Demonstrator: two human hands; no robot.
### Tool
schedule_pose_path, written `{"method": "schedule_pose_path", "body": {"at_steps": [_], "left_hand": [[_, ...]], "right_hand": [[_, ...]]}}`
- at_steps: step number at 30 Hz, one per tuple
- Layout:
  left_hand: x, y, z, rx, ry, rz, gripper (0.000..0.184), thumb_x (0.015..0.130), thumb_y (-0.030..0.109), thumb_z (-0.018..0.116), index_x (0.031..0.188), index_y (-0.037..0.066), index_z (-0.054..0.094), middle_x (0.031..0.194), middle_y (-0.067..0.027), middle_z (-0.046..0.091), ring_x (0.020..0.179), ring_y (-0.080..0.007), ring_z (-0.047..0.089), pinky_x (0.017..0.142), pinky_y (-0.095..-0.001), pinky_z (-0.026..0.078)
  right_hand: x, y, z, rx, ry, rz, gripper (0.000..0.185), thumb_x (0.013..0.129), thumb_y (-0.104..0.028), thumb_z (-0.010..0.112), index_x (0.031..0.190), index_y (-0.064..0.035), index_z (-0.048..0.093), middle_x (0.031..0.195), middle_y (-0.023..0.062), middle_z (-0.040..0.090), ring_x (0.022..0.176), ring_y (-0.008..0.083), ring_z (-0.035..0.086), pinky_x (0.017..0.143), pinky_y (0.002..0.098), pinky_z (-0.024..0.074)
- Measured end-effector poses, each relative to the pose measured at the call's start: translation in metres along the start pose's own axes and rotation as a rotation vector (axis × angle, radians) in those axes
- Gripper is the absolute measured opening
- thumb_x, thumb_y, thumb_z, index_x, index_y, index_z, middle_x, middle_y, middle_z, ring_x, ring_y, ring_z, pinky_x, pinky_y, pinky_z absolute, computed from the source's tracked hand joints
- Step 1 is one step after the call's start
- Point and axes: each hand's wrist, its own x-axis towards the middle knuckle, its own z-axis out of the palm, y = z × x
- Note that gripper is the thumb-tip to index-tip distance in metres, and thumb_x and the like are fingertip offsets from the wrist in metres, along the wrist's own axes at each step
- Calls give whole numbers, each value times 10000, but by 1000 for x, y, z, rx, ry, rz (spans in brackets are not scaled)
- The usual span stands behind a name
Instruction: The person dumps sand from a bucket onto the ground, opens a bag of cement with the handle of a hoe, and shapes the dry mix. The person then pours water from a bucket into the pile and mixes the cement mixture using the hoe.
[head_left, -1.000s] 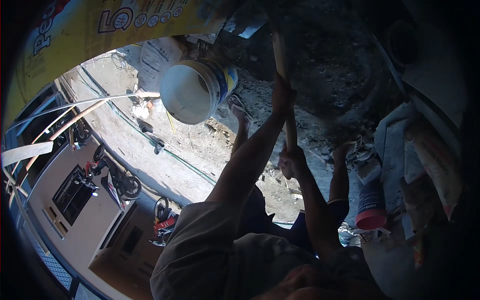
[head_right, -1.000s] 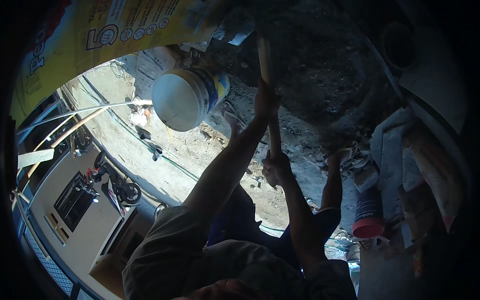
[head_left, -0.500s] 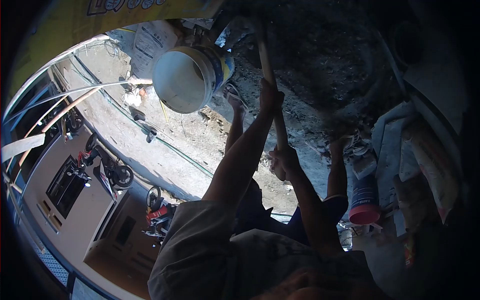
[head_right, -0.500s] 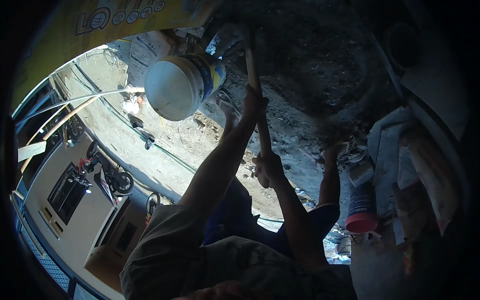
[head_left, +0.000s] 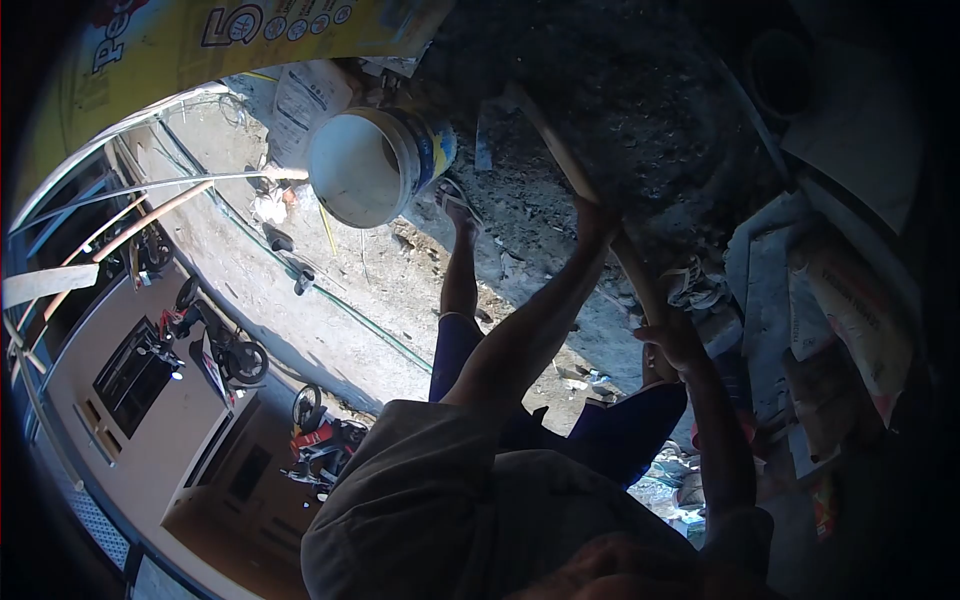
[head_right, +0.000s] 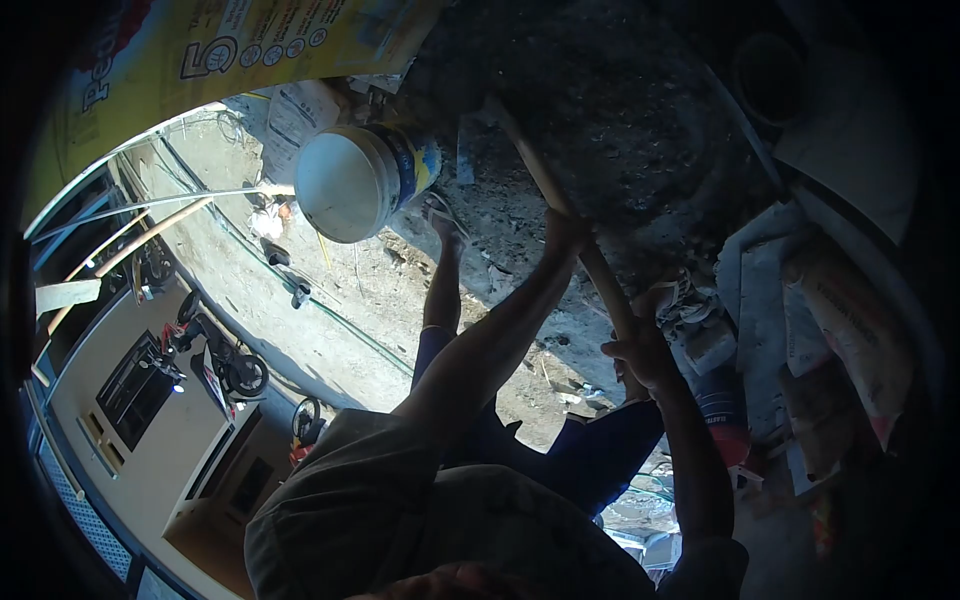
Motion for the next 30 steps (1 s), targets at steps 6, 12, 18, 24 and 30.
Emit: {"method": "schedule_pose_path", "body": {"at_steps": [6, 12, 18, 24, 30], "left_hand": [[-125, -6, 59, -150, -183, 85, 573, 714, 70, 678, 1182, -11, 358, 963, -144, 573, 834, -244, 632, 645, -355, 532], [-142, 72, -26, -13, -245, 88, 642, 734, 46, 643, 1283, -10, 315, 1130, -173, 511, 996, -260, 581, 755, -357, 519], [-4, 54, -190, -694, -8, -168, 1101, 824, 591, 638, 1501, 162, -117, 1462, -254, 275, 1309, -419, 389, 894, -582, 495], [91, -39, -393, -1204, 286, 24, 880, 912, 522, 549, 1433, -56, 138, 1458, -258, 265, 1291, -405, 386, 1096, -518, 348], [81, -25, -485, -38, 336, 236, 417, 939, 156, 408, 1242, -124, 348, 1260, -299, 481, 1223, -365, 470, 1075, -410, 379]], "right_hand": [[-83, 74, -53, -1, 0, -37, 274, 696, -85, 769, 820, -34, 530, 560, 43, 544, 453, 139, 577, 405, 262, 459], [-57, 106, 36, 68, 47, -62, 207, 691, 18, 698, 805, -18, 530, 564, 62, 544, 459, 167, 571, 435, 311, 468], [86, 19, 151, 681, -256, -52, 236, 735, 2, 656, 885, -36, 479, 594, 47, 475, 458, 166, 505, 440, 329, 418], [119, 17, 225, 861, -332, 79, 249, 753, -21, 614, 936, -66, 452, 582, 46, 444, 458, 176, 468, 450, 361, 411], [120, 17, 228, 890, -317, 151, 253, 748, -24, 620, 936, -64, 456, 574, 51, 447, 464, 182, 471, 467, 365, 418]]}}
